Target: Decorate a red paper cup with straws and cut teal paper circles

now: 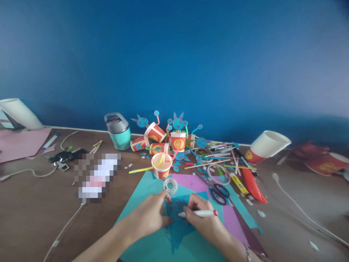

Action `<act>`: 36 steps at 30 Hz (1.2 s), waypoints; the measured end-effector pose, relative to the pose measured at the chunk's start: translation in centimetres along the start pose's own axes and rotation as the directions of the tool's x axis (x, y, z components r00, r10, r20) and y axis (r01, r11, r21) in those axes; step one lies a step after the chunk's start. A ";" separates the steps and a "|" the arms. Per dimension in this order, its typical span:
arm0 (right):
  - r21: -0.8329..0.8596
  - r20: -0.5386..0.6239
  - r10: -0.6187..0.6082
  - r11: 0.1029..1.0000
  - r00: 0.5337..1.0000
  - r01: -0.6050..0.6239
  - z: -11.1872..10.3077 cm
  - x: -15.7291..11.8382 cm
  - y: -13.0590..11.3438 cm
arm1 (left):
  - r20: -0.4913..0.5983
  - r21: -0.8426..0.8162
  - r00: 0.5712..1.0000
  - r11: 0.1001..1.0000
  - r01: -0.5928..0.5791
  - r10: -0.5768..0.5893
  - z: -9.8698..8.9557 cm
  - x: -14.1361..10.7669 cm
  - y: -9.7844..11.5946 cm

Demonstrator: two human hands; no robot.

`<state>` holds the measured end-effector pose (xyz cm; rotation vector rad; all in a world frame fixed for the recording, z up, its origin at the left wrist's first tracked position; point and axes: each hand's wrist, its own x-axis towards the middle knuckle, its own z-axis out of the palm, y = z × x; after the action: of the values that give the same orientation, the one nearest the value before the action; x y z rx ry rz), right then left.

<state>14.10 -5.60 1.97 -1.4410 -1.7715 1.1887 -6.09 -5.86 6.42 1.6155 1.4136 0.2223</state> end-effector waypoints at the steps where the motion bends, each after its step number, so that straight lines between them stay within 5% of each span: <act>1: -0.013 -0.001 -0.005 1.000 1.000 0.005 0.0 0.0 0.0 | -0.004 0.001 1.000 1.000 0.000 0.000 0.0 0.0 0.0; 36: -0.023 -0.030 0.012 1.000 0.999 -0.012 0.2 0.2 0.4 | 0.014 0.005 1.000 1.000 0.005 -0.005 -0.2 0.0 0.3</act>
<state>14.09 -5.44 1.51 -1.4771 -1.7638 1.1500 -5.98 -5.73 6.71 1.6140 1.4089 0.2044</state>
